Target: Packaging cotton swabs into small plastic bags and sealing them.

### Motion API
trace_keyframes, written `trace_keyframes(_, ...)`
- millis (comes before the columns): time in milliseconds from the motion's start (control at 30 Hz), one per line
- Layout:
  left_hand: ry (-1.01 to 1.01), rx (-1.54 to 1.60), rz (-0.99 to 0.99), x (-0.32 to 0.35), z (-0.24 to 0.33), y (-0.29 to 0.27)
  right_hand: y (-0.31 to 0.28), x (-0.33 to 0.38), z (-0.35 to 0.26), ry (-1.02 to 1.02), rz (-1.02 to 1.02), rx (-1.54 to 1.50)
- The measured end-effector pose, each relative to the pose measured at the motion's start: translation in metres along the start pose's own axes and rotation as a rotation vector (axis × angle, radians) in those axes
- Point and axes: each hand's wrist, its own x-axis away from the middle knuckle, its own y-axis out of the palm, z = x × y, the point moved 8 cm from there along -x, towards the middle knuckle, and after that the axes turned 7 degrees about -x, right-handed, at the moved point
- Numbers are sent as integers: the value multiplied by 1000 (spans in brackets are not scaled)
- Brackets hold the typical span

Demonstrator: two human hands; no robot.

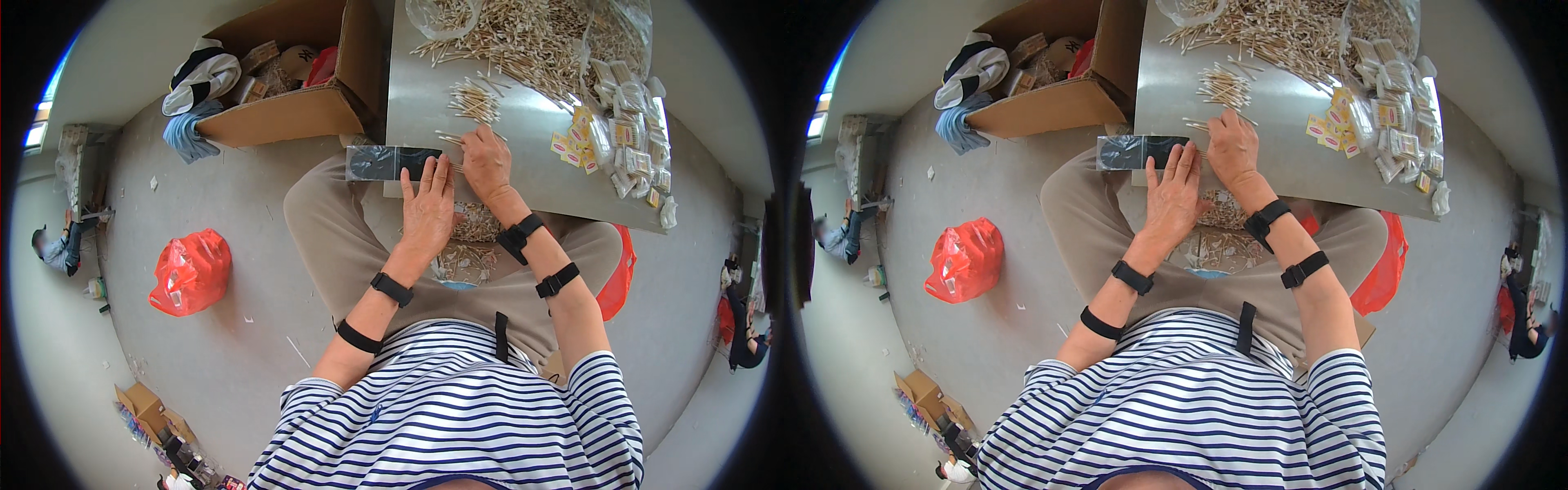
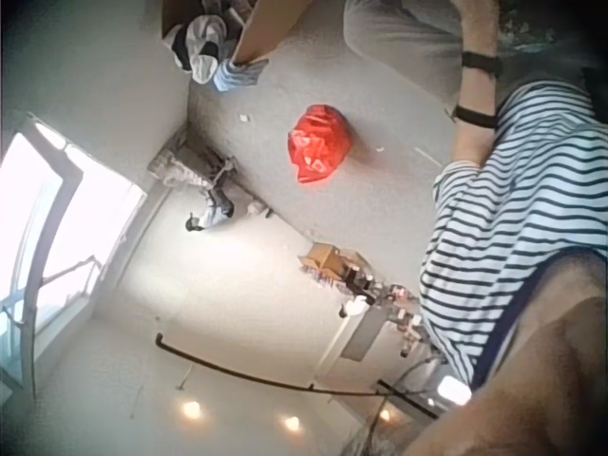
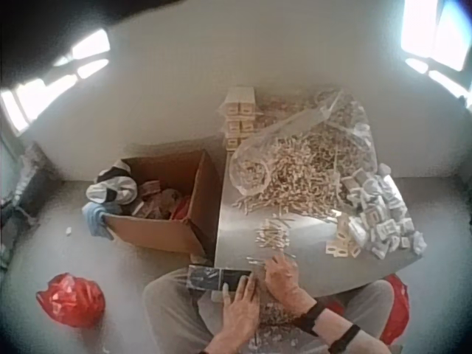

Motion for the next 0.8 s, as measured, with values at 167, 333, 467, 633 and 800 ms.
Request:
trace_keyframes(167,12,-2,21,1,-2,0,4,9,-6,-18,-69,-18)
trace_keyframes(333,11,20,18,0,-1,0,2,18,-15,-63,-147,-131)
trace_keyframes(467,20,4,1,-2,1,-2,2,13,-6,-70,-159,-151)
trace_keyframes(633,24,11,-15,-3,4,-3,3,-16,12,96,-49,29)
trace_keyframes(800,28,10,-11,-2,2,-3,3,3,18,141,-170,149)
